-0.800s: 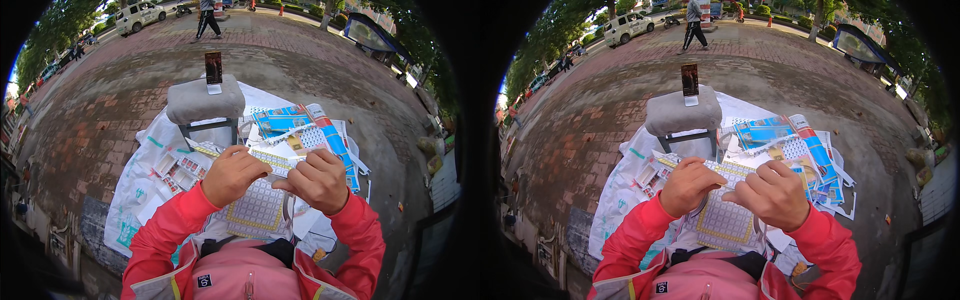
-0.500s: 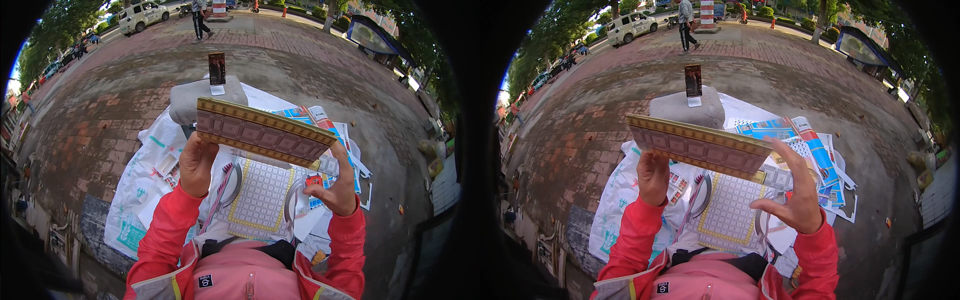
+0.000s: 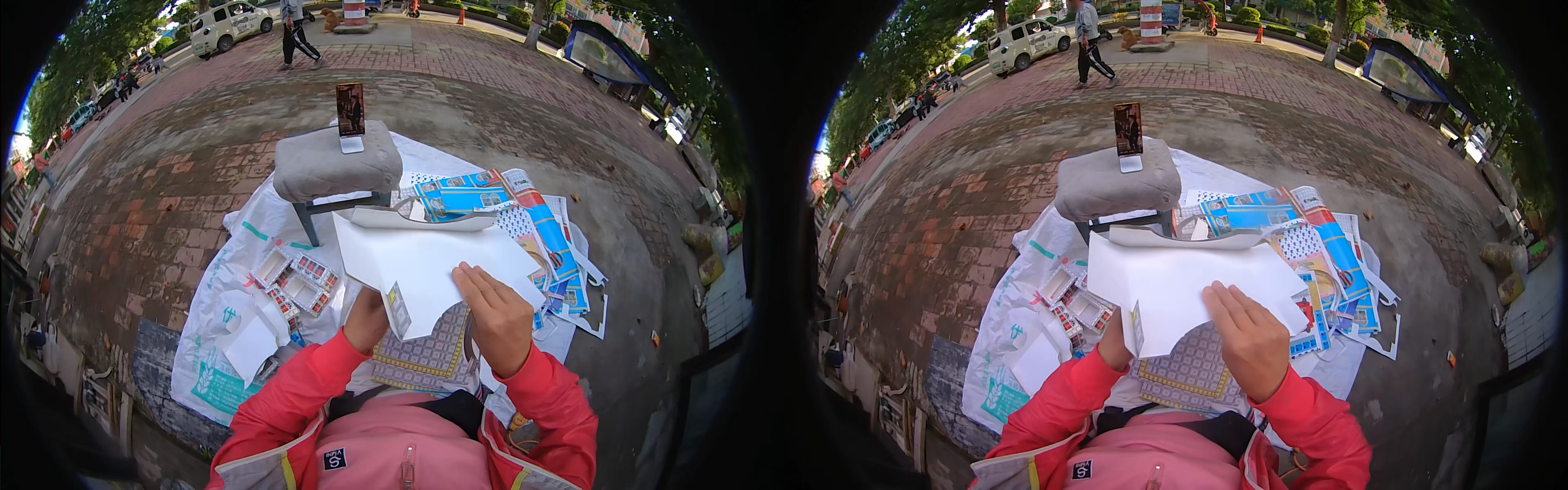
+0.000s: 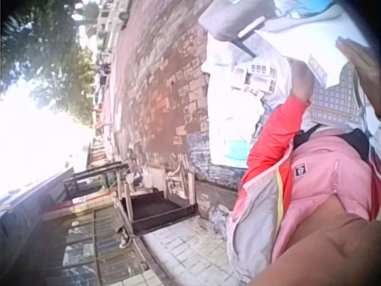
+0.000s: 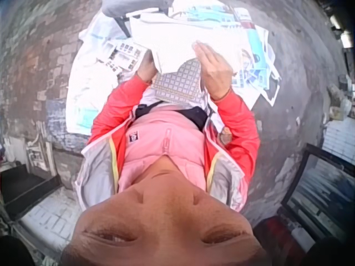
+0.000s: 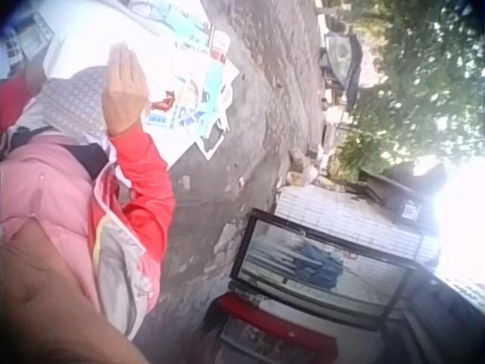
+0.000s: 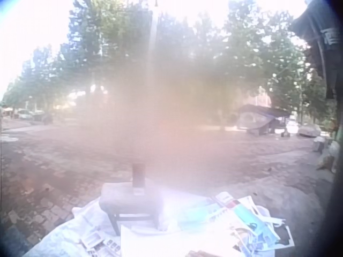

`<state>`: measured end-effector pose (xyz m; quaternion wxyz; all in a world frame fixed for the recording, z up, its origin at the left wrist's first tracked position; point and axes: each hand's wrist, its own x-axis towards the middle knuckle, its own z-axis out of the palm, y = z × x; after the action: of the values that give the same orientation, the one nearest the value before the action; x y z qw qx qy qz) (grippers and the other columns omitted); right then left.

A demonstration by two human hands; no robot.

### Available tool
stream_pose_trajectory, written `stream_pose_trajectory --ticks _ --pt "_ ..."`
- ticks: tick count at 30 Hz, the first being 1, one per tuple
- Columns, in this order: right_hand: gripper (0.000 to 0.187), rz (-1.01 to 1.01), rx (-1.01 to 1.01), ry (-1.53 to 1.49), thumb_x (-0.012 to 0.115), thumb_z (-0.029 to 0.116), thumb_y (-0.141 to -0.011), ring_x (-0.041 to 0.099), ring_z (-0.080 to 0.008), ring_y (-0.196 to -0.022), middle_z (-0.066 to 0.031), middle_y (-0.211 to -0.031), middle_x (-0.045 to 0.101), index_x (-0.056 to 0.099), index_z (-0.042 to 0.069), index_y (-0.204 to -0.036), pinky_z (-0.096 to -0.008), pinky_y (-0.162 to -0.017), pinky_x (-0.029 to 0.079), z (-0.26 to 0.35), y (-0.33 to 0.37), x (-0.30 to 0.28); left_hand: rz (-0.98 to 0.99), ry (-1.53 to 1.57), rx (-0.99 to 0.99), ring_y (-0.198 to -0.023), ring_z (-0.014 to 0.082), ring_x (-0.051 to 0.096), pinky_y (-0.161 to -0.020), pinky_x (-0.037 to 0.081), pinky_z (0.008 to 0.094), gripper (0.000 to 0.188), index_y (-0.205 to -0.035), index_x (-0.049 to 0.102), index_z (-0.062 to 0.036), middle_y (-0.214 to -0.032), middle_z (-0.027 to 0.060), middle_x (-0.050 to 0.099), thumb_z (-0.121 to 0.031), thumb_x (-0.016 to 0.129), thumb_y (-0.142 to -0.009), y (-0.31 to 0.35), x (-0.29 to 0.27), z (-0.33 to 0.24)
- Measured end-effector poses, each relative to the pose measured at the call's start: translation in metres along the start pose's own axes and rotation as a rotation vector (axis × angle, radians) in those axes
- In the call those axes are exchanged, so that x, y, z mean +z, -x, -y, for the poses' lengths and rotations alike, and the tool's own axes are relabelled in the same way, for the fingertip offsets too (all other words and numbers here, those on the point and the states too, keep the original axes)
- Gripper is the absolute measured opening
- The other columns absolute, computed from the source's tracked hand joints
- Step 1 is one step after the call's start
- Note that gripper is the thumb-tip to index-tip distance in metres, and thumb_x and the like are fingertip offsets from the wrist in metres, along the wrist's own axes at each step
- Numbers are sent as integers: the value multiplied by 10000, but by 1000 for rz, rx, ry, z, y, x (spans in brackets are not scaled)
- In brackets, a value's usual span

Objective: The person sits on the ground and assembles a paper model by folding and interlocking pre-cut pieces. They handle multiple sheets, fold along perforated lines, and connect components to form a three-dimensional structure.

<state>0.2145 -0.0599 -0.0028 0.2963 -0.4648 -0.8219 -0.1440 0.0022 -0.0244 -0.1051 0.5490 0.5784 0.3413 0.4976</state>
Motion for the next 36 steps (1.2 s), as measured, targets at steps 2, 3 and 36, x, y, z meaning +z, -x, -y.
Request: stream_pose_trajectory --ticks 2,3,36 --pt "430 71 61 30 570 -38 -765 667 -311 -1033 -160 -1156 670 622 23 -1188 -365 -853 544 4 9 9 60 -124 -88 -1140 230 563 -965 437 352 422 -1242 552 -20 -1211 140 598 -72 672 -842 32 23 -12" --pt "430 124 50 41 571 -21 -771 661 -312 -1040 -160 -1166 664 609 18 -1198 -366 -859 540 7 16 14 84 -395 2 -1126 225 566 -963 430 349 426 -1218 573 -44 -1189 116 606 -88 704 -815 48 26 -21" --pt "170 586 316 -330 658 240 -831 645 -299 -729 -74 -789 665 612 117 -939 -416 -622 503 -31 96 64 421 -1239 121 -841 250 637 -869 445 408 150 -885 689 -155 -888 30 684 -296 688 -834 27 -41 13"
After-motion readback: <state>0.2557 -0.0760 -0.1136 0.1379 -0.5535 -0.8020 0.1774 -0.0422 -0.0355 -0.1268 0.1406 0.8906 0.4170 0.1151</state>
